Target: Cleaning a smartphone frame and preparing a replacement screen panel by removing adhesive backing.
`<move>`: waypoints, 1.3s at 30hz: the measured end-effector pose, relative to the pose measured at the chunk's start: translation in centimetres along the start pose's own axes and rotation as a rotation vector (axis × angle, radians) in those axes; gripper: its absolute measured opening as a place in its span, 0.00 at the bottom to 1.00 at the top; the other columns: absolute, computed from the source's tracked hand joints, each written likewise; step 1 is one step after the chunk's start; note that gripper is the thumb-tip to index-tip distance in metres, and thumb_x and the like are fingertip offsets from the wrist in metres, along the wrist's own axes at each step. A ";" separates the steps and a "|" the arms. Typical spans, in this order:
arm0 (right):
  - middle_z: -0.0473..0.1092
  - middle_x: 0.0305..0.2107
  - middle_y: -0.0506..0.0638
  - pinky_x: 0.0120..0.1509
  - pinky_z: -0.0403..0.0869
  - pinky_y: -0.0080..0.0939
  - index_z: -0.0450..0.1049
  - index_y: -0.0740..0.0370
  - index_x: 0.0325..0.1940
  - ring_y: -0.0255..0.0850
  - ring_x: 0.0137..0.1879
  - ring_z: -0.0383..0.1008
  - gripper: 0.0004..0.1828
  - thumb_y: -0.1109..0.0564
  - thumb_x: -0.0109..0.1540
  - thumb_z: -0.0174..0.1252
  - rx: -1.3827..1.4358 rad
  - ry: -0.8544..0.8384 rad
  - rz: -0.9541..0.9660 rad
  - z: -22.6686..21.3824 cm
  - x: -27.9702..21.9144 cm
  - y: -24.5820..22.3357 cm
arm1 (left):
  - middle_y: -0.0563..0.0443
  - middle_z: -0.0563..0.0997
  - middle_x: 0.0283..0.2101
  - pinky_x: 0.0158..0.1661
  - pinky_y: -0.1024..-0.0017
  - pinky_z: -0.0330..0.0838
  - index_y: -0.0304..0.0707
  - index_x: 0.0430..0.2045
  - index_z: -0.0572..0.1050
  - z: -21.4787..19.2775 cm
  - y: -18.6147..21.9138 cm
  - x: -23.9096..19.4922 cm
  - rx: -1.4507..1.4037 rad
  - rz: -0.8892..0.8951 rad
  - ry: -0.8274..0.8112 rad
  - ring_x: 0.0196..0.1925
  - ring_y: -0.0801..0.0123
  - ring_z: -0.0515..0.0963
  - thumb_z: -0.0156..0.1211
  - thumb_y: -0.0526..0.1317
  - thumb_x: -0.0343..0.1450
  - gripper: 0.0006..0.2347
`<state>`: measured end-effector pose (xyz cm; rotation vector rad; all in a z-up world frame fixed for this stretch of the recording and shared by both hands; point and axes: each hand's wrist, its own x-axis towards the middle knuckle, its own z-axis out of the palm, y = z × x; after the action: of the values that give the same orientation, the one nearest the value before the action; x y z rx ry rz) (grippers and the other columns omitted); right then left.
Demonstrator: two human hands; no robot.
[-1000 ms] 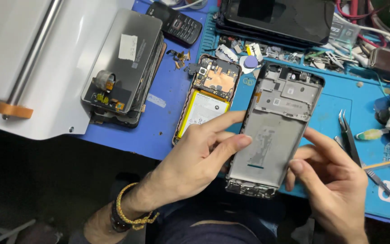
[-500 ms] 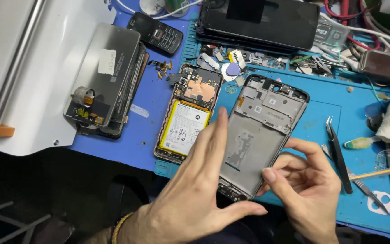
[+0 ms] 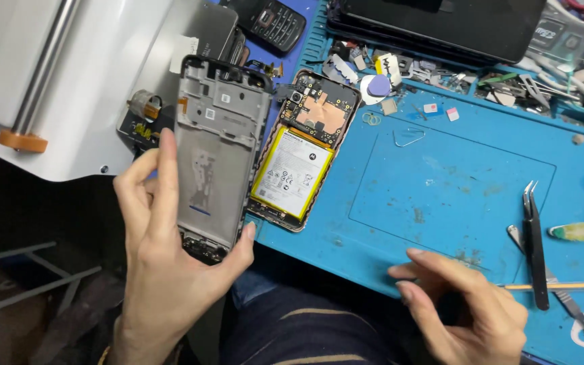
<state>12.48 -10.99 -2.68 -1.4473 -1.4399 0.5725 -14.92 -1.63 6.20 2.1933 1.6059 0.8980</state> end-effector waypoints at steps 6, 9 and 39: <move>0.81 0.30 0.53 0.42 0.80 0.32 0.77 0.67 0.47 0.38 0.37 0.86 0.18 0.67 0.53 0.69 0.021 -0.120 -0.120 -0.4 1.5 -0.9 | 0.30 0.63 0.63 0.61 0.57 0.69 0.19 0.70 0.54 4.0 0.8 0.9 0.114 0.144 0.035 0.64 0.45 0.68 0.78 0.38 0.60 0.45; 0.81 0.28 0.52 0.41 0.80 0.32 0.78 0.66 0.43 0.38 0.36 0.83 0.16 0.66 0.52 0.70 0.063 -0.123 -0.106 -0.5 1.3 -0.6 | 0.30 0.66 0.60 0.56 0.56 0.69 0.18 0.68 0.58 5.3 1.5 2.1 0.139 0.134 0.028 0.60 0.43 0.68 0.79 0.40 0.62 0.43; 0.77 0.30 0.54 0.40 0.78 0.36 0.76 0.69 0.42 0.40 0.36 0.81 0.12 0.71 0.56 0.68 -0.035 -0.086 -0.280 -4.0 1.2 -1.8 | 0.28 0.61 0.67 0.59 0.47 0.61 0.18 0.66 0.60 6.7 2.1 2.2 0.344 0.244 0.012 0.61 0.41 0.64 0.79 0.56 0.61 0.47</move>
<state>15.32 -11.41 0.91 -1.2310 -1.6935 0.4388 -8.77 0.59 2.93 2.6700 1.6221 0.7399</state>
